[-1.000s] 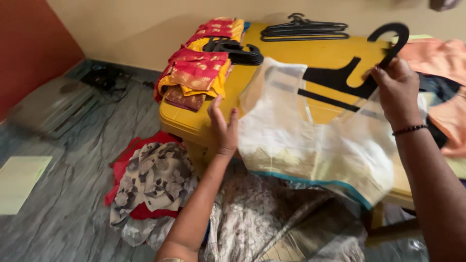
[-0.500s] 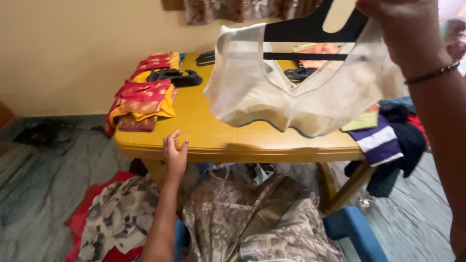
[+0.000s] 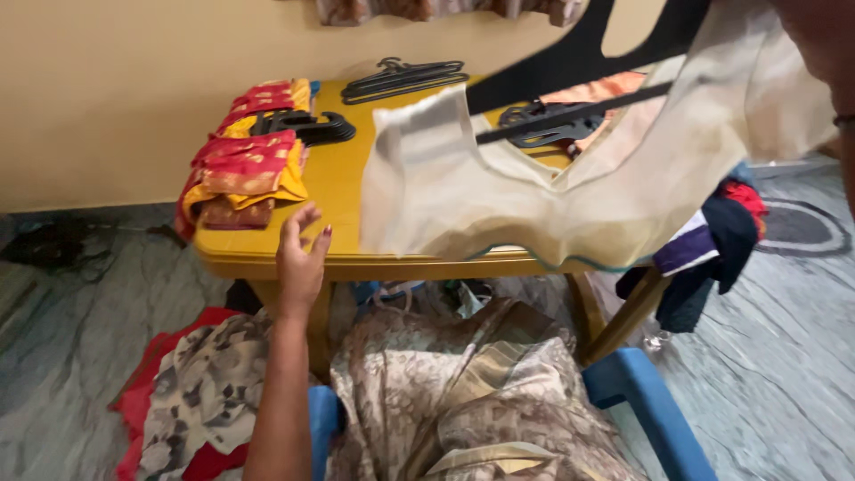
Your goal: The person places several traditional blouses onto black plastic hangers. They smooth the fabric on a yellow table, insert the hanger, and adjust the sleeves and neckline before setting the items aside.
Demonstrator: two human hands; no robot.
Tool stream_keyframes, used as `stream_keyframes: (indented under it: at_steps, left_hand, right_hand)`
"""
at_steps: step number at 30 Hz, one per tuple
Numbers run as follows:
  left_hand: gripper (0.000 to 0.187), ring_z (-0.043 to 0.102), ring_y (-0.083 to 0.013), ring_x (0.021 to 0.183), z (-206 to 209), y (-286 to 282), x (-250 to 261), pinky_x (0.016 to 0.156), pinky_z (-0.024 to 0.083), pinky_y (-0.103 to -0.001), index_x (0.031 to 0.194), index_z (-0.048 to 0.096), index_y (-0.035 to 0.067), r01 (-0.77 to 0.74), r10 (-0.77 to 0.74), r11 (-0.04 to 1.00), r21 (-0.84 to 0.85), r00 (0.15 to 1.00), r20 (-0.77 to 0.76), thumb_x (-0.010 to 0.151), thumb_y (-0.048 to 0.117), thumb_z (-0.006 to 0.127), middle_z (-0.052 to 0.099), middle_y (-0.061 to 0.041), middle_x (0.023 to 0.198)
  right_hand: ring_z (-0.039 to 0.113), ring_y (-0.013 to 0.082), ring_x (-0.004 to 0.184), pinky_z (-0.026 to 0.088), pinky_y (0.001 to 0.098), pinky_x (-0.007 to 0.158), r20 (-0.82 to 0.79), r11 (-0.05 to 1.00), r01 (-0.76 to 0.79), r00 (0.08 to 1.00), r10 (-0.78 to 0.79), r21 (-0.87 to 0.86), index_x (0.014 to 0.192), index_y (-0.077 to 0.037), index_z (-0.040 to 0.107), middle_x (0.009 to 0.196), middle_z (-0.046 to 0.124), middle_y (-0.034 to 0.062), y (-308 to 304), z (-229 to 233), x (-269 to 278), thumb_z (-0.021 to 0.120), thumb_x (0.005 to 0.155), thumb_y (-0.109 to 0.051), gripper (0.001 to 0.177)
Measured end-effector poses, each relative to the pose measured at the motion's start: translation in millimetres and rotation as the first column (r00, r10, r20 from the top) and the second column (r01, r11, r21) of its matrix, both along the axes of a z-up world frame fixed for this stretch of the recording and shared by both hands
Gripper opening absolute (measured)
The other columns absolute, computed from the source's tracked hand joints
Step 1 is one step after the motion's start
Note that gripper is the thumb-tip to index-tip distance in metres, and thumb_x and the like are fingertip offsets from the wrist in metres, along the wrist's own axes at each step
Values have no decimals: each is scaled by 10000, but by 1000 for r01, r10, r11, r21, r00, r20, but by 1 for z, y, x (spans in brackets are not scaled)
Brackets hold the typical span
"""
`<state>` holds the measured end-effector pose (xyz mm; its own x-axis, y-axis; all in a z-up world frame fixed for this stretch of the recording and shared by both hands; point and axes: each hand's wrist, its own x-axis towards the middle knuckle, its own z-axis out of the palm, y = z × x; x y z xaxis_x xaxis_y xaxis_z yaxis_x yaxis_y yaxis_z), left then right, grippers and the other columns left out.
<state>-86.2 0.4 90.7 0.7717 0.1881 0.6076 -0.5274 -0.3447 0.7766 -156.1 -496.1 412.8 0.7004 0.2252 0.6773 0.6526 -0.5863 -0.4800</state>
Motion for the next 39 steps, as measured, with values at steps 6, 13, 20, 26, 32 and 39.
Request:
stream_keyframes:
  at_steps: [6,13,20,26,32,39]
  left_hand:
    - [727,496,-189,1399,91,-6,-90,1162,338,-363,1456,514,45,222,-208,975,-19,938,276,1013,611,623,572,-84,1455]
    - [601,685,-208,1128,125,-21,-156,992,522,-371,1301,632,49,242,-272,912,331,961,49,906,492,727,720,-102,1184]
    - [189,670,-255,773,128,-29,-164,714,527,-348,1039,693,4,171,-201,945,277,976,83,980,182,711,657,-118,870]
    - [196,690,-273,844,143,-41,-164,744,528,-350,1058,687,9,164,-215,924,346,970,113,1022,199,657,681,-125,930]
    - [266,695,-311,901,158,-72,-157,788,533,-417,1008,753,76,168,-277,744,647,958,69,1011,319,645,731,-121,945]
    - [251,721,-234,914,164,-66,-156,802,549,-337,1085,720,44,264,-314,793,549,949,-2,950,256,708,730,-97,1003]
  right_hand:
    - [698,200,963,552,331,911,-155,998,-37,988,28,-59,1170,33,669,1041,706,122,26,-23,14,624,1008,-55,190]
    - [717,188,967,568,312,916,-336,992,2,941,41,125,1132,25,677,1061,727,130,60,-66,10,630,949,9,190]
    - [723,193,990,591,307,952,-229,973,-75,965,125,218,1138,43,699,1034,728,135,48,-127,11,685,1001,30,139]
    - [690,130,959,545,274,960,-222,939,-91,960,171,331,1157,50,707,1050,731,102,42,-162,-15,675,1032,67,130]
    - [677,115,930,535,256,934,-141,915,-97,976,164,391,1104,60,713,1034,719,81,61,-177,-60,711,998,70,107]
    - [665,99,951,514,242,911,-183,864,43,981,57,501,1115,-9,684,1036,699,23,13,-193,-48,655,953,7,166]
